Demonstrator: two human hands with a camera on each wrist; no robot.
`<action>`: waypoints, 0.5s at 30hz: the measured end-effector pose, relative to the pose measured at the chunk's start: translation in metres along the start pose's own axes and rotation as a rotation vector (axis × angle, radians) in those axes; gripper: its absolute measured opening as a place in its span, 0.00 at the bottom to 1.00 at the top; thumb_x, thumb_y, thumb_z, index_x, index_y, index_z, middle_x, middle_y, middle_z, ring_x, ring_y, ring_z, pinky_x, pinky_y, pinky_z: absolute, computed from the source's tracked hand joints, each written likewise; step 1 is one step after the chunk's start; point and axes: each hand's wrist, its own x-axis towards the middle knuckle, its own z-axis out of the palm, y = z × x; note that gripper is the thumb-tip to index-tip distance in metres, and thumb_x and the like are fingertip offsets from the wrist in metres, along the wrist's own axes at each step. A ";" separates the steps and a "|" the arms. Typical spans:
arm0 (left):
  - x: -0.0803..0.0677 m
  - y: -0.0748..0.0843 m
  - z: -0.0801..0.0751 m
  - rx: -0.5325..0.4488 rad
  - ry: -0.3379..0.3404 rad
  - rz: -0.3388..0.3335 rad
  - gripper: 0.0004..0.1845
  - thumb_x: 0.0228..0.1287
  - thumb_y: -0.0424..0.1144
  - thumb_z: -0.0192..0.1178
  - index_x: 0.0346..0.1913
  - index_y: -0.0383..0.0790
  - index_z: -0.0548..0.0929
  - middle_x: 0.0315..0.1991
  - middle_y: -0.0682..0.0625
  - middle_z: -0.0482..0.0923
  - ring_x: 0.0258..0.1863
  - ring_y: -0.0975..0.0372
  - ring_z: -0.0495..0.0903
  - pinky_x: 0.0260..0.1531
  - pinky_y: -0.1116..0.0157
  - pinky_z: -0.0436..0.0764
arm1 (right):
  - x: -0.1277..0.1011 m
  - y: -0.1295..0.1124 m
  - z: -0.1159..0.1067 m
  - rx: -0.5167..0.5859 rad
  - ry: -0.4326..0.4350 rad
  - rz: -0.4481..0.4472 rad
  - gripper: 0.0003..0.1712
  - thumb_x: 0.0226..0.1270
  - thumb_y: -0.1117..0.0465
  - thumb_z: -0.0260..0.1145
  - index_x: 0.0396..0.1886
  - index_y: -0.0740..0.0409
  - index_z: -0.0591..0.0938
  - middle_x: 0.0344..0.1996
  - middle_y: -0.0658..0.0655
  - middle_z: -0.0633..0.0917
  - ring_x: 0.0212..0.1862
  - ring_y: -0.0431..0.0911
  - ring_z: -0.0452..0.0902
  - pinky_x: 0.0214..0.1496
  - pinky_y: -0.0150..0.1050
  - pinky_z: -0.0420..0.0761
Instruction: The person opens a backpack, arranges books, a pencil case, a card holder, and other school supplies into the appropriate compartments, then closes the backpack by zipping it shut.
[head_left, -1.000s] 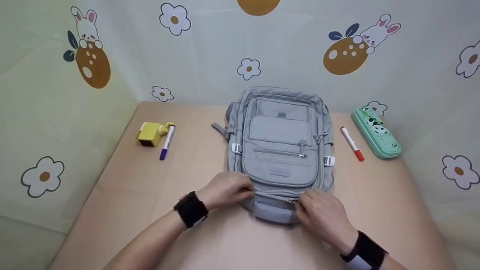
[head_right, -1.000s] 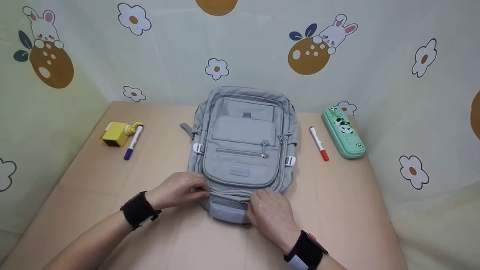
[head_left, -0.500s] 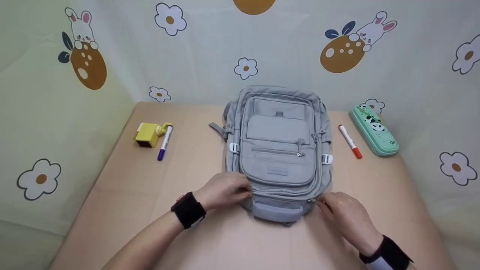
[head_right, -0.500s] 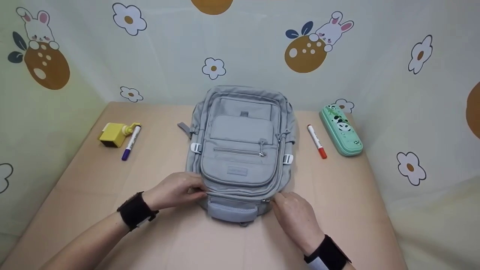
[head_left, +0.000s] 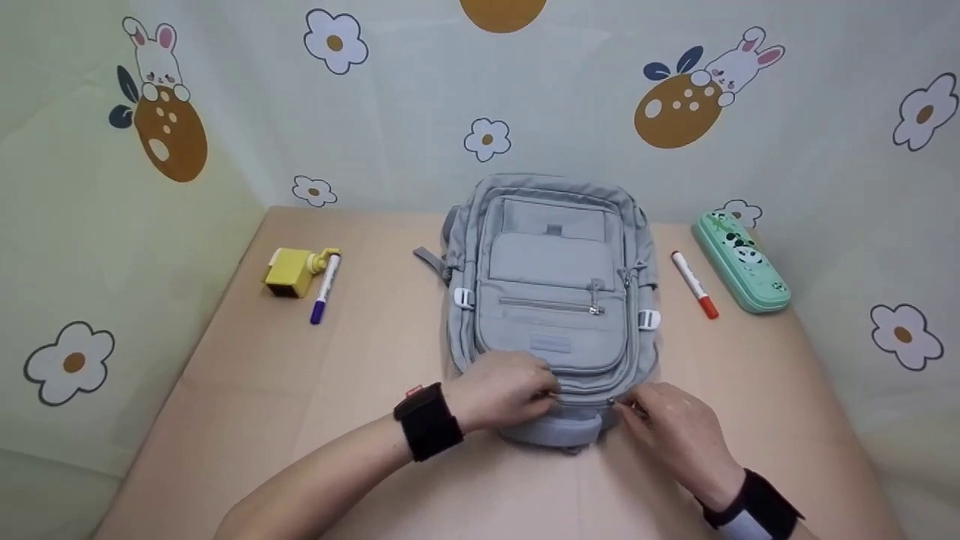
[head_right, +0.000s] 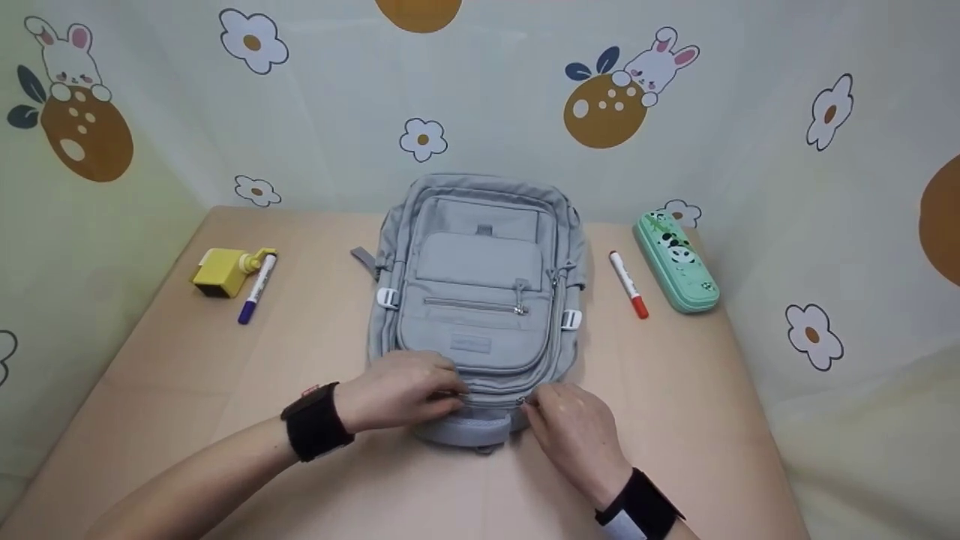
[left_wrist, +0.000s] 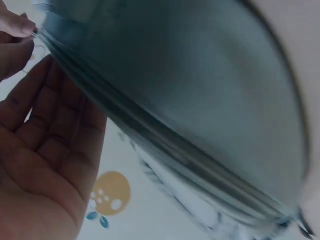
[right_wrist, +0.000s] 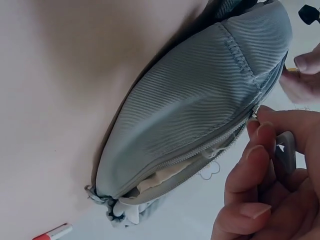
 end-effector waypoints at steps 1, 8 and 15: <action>0.006 0.005 0.002 0.010 -0.003 0.001 0.07 0.69 0.48 0.65 0.39 0.51 0.89 0.31 0.60 0.82 0.28 0.67 0.77 0.28 0.70 0.75 | 0.000 0.000 0.000 0.000 0.013 -0.003 0.14 0.59 0.63 0.78 0.43 0.47 0.86 0.31 0.42 0.86 0.34 0.37 0.80 0.34 0.37 0.80; 0.028 0.023 0.018 0.064 -0.006 -0.044 0.11 0.70 0.51 0.64 0.31 0.52 0.86 0.27 0.60 0.79 0.27 0.65 0.77 0.23 0.66 0.74 | -0.006 0.002 0.006 0.008 0.129 -0.074 0.13 0.56 0.65 0.80 0.36 0.47 0.85 0.27 0.41 0.83 0.30 0.34 0.77 0.30 0.34 0.77; 0.030 0.027 0.022 0.057 0.003 -0.102 0.13 0.72 0.44 0.60 0.26 0.52 0.79 0.23 0.61 0.76 0.24 0.65 0.75 0.20 0.66 0.71 | -0.005 0.010 0.008 0.005 0.164 -0.109 0.13 0.56 0.64 0.81 0.33 0.47 0.83 0.26 0.41 0.81 0.29 0.34 0.76 0.29 0.34 0.76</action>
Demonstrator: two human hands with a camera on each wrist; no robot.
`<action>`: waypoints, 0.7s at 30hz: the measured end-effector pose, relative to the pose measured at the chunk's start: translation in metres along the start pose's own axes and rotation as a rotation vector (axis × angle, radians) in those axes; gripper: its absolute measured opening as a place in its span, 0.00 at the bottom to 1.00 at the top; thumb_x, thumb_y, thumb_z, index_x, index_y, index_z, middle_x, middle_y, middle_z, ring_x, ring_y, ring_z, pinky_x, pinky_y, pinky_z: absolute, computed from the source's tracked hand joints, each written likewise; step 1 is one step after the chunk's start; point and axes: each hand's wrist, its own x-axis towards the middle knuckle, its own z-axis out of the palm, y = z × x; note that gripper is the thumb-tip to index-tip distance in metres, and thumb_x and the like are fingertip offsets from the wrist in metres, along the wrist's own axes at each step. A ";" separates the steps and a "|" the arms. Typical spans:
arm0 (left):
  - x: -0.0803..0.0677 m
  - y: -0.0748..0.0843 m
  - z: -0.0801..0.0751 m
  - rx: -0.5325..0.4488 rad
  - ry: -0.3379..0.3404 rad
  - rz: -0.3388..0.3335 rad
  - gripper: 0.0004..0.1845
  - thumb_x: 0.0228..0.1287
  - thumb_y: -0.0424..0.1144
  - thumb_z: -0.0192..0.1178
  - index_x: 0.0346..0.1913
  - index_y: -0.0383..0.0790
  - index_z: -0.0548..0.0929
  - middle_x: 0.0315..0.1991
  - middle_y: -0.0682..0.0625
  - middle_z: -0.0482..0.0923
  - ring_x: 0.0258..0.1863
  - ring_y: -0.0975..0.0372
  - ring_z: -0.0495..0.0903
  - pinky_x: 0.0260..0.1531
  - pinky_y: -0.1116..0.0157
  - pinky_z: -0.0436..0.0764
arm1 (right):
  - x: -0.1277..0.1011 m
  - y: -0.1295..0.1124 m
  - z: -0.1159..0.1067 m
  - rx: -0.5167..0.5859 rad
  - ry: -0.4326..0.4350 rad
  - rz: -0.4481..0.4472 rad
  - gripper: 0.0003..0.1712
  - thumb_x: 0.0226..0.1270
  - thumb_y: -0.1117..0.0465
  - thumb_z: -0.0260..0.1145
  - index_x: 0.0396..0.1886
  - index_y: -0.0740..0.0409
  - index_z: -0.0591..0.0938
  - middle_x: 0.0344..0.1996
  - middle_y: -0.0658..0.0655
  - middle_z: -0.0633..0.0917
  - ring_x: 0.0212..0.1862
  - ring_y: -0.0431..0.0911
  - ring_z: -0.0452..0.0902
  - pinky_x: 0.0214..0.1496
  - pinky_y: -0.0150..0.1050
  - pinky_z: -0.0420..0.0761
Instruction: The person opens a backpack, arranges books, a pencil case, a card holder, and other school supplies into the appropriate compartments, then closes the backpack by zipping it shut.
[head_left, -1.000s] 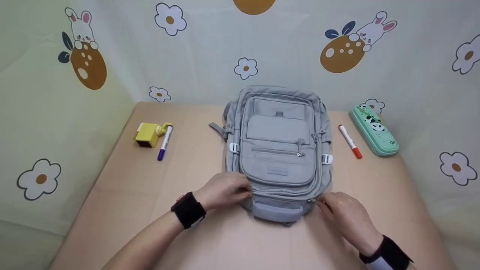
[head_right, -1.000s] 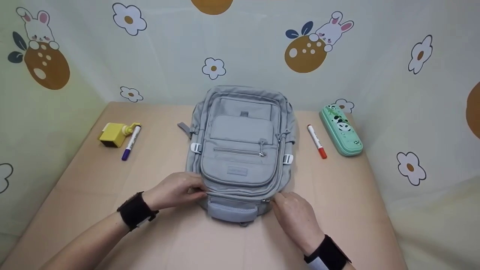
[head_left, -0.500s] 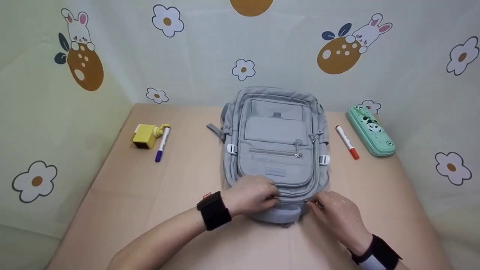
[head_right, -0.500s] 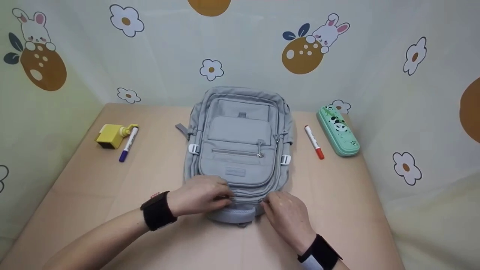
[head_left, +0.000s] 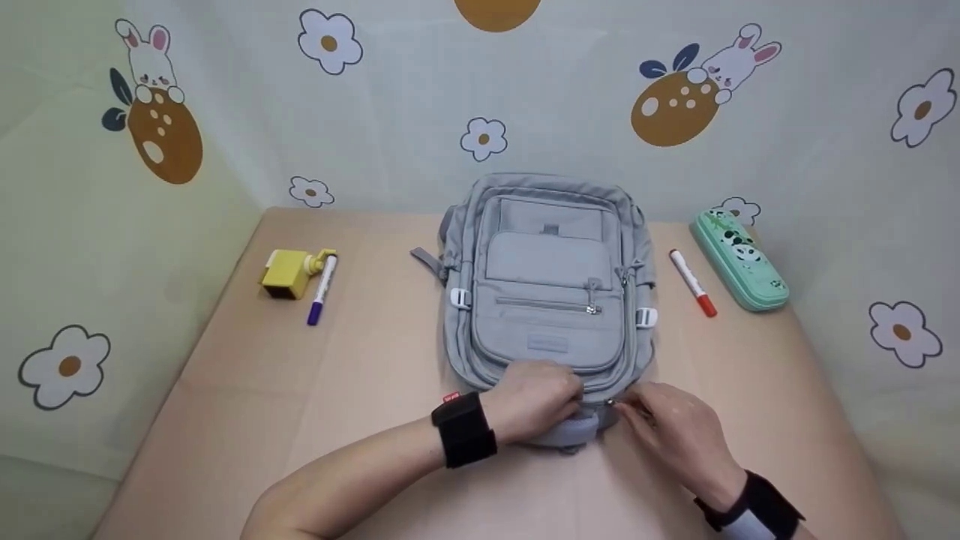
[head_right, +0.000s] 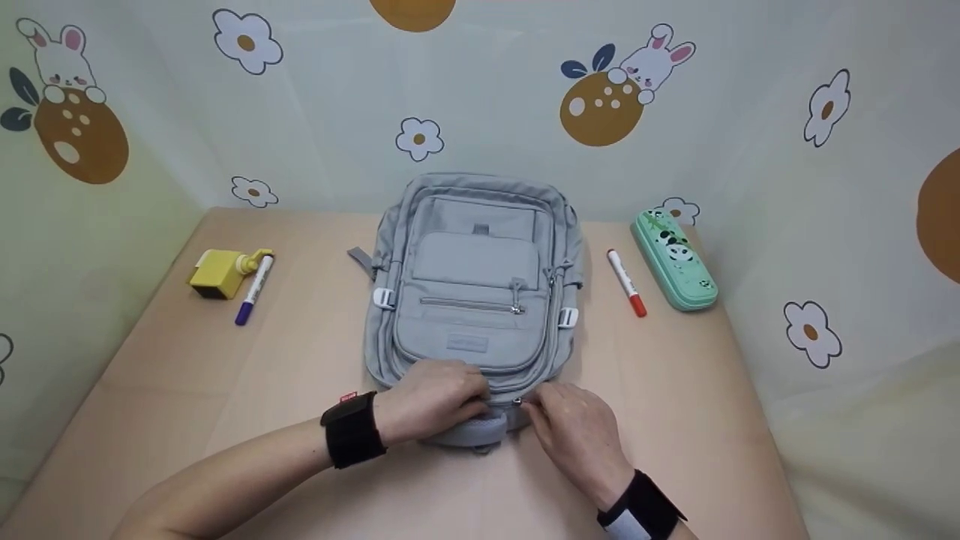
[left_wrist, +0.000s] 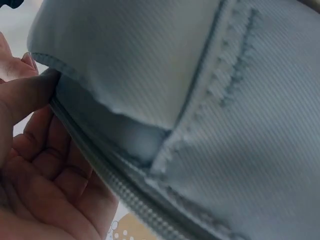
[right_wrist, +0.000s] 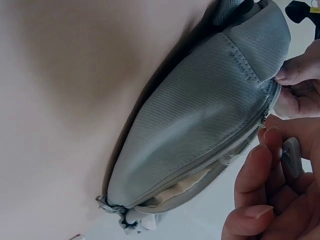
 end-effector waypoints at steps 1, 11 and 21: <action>0.000 0.000 0.000 0.003 0.001 -0.001 0.12 0.72 0.44 0.60 0.27 0.52 0.79 0.23 0.61 0.75 0.24 0.65 0.74 0.19 0.67 0.70 | 0.001 0.002 -0.001 0.005 -0.014 0.015 0.13 0.56 0.64 0.81 0.34 0.47 0.83 0.26 0.41 0.81 0.29 0.34 0.76 0.30 0.34 0.77; -0.003 0.000 -0.003 -0.023 -0.020 -0.013 0.11 0.72 0.46 0.62 0.29 0.52 0.80 0.24 0.62 0.74 0.24 0.67 0.73 0.20 0.68 0.69 | 0.013 0.046 -0.008 0.075 -0.120 0.214 0.05 0.65 0.64 0.75 0.39 0.54 0.87 0.31 0.49 0.85 0.34 0.43 0.81 0.39 0.46 0.83; -0.002 0.001 -0.002 -0.038 -0.035 0.003 0.09 0.71 0.45 0.63 0.30 0.51 0.82 0.25 0.61 0.75 0.23 0.67 0.72 0.20 0.70 0.69 | 0.020 0.069 -0.006 0.108 -0.107 0.243 0.03 0.67 0.65 0.72 0.39 0.57 0.87 0.34 0.53 0.88 0.38 0.51 0.84 0.43 0.53 0.82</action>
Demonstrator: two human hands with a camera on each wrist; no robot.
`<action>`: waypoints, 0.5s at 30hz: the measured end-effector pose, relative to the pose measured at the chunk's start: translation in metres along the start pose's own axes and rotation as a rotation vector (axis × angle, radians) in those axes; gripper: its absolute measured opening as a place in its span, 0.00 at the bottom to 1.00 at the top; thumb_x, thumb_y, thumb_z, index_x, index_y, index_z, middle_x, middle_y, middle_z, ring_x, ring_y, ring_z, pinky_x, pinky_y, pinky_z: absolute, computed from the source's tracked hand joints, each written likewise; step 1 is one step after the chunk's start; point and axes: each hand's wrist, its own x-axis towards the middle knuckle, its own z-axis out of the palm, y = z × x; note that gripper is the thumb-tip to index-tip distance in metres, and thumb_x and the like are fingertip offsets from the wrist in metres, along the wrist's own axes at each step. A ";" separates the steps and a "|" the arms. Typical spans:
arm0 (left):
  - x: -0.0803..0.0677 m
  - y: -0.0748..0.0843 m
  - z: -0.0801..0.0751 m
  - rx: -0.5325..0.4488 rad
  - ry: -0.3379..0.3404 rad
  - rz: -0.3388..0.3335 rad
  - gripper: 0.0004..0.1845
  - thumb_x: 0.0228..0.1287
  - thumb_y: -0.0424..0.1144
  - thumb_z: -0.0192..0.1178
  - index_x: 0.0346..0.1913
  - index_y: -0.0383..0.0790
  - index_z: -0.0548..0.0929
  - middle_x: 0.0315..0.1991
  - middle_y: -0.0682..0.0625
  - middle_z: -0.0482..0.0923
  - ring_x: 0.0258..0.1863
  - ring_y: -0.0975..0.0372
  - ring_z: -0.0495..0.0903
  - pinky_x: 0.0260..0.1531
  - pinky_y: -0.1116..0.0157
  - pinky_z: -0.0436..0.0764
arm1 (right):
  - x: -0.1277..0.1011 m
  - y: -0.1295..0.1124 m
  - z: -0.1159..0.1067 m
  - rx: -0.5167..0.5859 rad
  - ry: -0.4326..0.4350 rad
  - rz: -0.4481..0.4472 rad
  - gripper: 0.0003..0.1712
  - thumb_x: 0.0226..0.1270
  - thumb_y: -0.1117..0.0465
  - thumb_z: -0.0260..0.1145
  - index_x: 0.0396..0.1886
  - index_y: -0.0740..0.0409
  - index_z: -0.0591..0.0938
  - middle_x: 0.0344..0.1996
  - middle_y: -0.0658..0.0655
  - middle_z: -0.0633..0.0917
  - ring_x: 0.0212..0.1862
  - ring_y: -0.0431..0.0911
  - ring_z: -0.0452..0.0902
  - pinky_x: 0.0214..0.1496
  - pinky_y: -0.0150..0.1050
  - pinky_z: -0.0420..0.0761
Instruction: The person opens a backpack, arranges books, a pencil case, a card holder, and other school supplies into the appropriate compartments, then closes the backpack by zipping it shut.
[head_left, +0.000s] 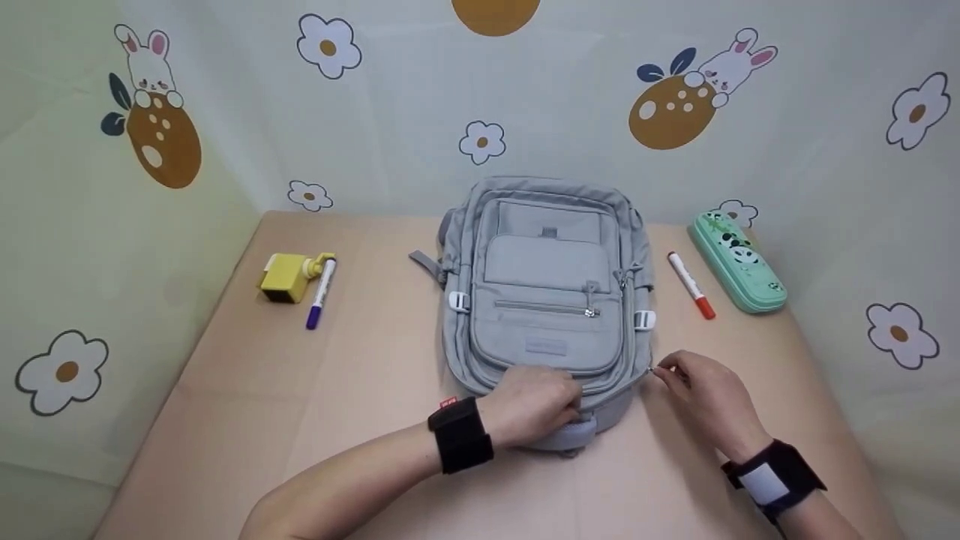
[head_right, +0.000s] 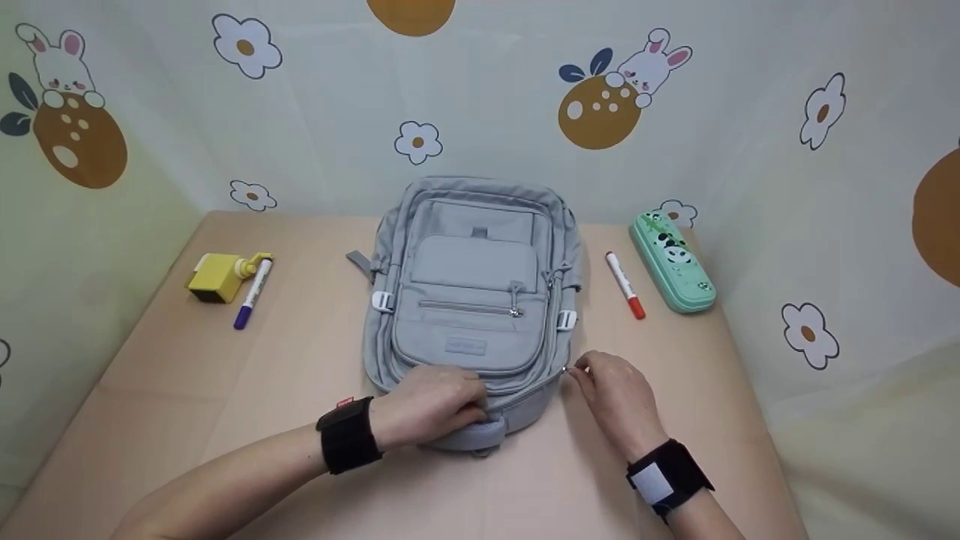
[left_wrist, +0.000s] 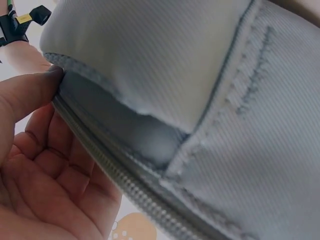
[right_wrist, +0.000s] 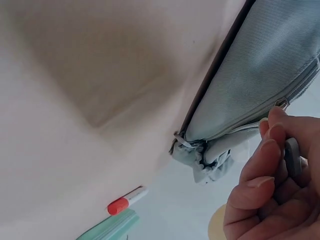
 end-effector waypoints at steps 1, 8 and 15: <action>0.000 0.000 0.000 -0.001 -0.002 0.001 0.10 0.71 0.45 0.63 0.30 0.51 0.81 0.25 0.61 0.75 0.24 0.67 0.73 0.20 0.69 0.70 | 0.000 0.001 0.001 -0.006 0.012 -0.019 0.04 0.66 0.65 0.73 0.40 0.57 0.87 0.34 0.53 0.88 0.39 0.51 0.85 0.43 0.53 0.82; 0.009 0.003 -0.008 0.015 -0.031 0.007 0.18 0.70 0.51 0.64 0.22 0.51 0.75 0.18 0.61 0.69 0.19 0.67 0.69 0.16 0.66 0.67 | -0.003 0.002 0.002 -0.063 0.067 -0.069 0.03 0.65 0.65 0.74 0.38 0.56 0.88 0.33 0.52 0.87 0.38 0.51 0.85 0.41 0.52 0.82; 0.040 0.018 -0.021 0.088 -0.082 -0.025 0.18 0.71 0.54 0.62 0.25 0.49 0.78 0.21 0.58 0.75 0.21 0.63 0.74 0.19 0.62 0.73 | -0.002 0.002 0.002 -0.085 0.088 -0.077 0.03 0.65 0.63 0.74 0.37 0.55 0.88 0.32 0.52 0.87 0.36 0.50 0.84 0.38 0.51 0.82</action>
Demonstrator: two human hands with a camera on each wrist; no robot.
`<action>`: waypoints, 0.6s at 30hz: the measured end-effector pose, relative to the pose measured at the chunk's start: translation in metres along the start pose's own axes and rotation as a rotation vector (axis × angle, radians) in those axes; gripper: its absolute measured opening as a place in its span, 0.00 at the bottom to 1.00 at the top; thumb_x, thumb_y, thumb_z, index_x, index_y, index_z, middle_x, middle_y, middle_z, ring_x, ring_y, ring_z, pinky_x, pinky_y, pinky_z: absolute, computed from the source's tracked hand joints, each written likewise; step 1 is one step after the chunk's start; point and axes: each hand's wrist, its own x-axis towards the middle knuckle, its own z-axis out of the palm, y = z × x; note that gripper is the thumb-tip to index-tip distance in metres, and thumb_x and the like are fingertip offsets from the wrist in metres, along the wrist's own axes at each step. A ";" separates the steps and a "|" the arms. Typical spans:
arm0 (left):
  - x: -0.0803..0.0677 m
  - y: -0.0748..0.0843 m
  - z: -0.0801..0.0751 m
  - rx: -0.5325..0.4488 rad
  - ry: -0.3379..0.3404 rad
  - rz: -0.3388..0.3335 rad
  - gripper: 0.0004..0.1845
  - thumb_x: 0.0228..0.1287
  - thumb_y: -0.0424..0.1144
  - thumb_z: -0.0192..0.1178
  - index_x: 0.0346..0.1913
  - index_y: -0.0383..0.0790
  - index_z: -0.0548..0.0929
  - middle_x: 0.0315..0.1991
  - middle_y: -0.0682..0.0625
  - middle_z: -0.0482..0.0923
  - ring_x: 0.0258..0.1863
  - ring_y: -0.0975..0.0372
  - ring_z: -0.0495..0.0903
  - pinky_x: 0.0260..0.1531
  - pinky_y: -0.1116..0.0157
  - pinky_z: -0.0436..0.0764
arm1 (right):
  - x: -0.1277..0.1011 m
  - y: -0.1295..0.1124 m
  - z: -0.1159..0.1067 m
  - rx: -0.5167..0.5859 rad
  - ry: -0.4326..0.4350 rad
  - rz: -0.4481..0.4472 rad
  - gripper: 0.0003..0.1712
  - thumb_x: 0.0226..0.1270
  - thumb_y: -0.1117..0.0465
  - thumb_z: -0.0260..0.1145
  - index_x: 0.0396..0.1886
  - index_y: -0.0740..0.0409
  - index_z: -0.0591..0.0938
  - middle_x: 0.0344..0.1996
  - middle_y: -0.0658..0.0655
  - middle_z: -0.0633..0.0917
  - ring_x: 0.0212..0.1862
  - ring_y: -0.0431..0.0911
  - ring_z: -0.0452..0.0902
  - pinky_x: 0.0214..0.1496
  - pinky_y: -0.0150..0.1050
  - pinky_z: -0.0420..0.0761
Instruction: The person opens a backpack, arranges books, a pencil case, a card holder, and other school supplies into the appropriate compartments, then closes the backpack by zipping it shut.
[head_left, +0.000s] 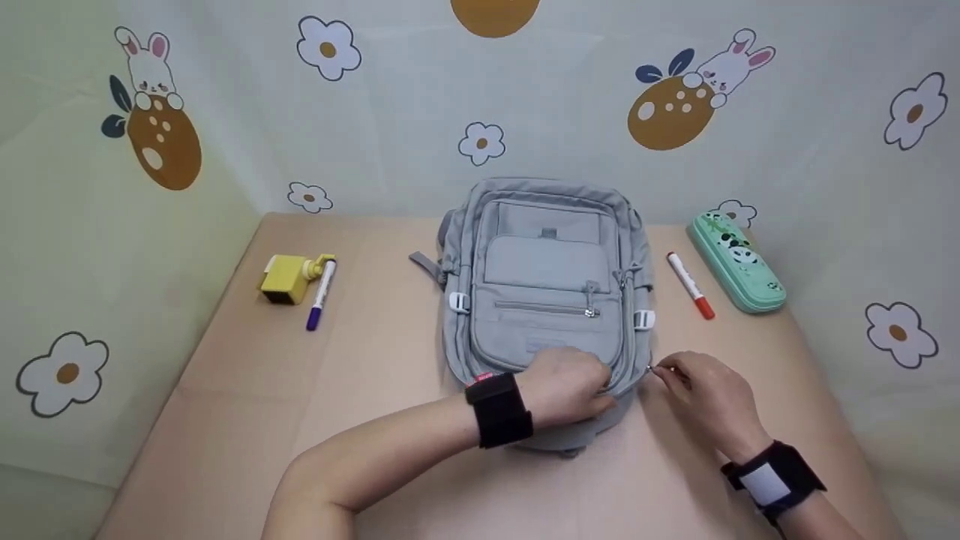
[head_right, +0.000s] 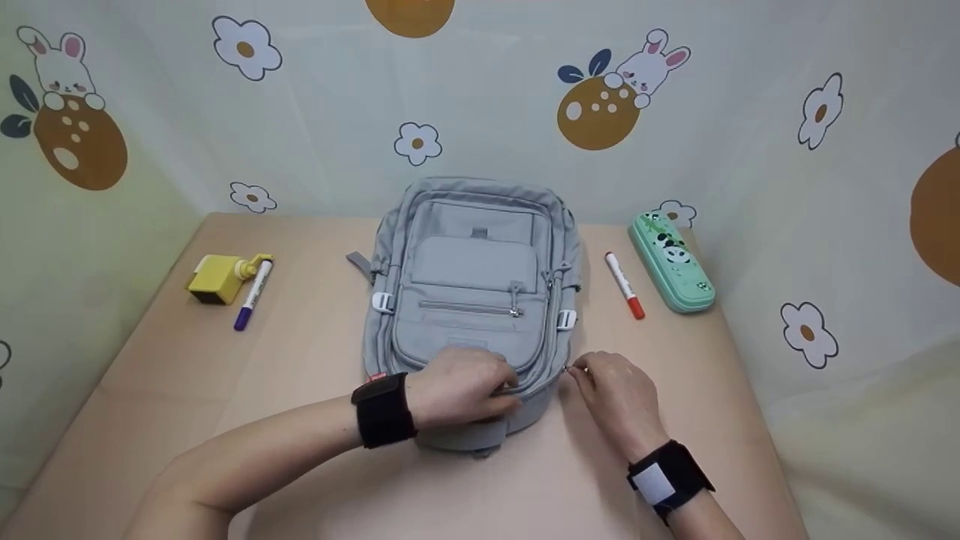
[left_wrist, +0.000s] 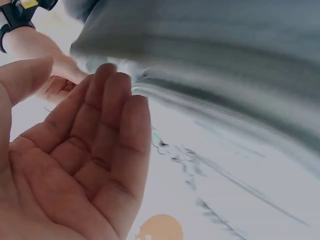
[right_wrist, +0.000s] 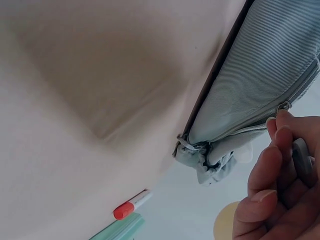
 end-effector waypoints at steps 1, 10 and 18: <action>0.006 0.003 -0.001 0.011 -0.010 -0.006 0.18 0.70 0.53 0.61 0.25 0.49 0.78 0.21 0.58 0.75 0.21 0.62 0.75 0.19 0.61 0.74 | 0.000 0.000 0.000 -0.005 0.008 -0.006 0.03 0.65 0.63 0.74 0.37 0.55 0.88 0.32 0.52 0.87 0.36 0.49 0.84 0.38 0.50 0.82; 0.048 0.013 -0.001 0.081 -0.052 -0.090 0.22 0.69 0.55 0.61 0.19 0.49 0.72 0.19 0.57 0.76 0.20 0.62 0.75 0.17 0.60 0.73 | 0.004 -0.002 -0.002 -0.035 0.085 -0.067 0.06 0.62 0.65 0.76 0.38 0.55 0.88 0.31 0.52 0.87 0.35 0.48 0.84 0.36 0.48 0.82; 0.057 0.014 0.004 0.104 -0.058 -0.087 0.15 0.73 0.47 0.59 0.25 0.48 0.80 0.24 0.57 0.81 0.23 0.62 0.78 0.20 0.60 0.79 | 0.007 -0.002 0.000 -0.025 0.141 -0.119 0.07 0.61 0.65 0.77 0.38 0.54 0.89 0.30 0.51 0.86 0.34 0.47 0.83 0.34 0.46 0.82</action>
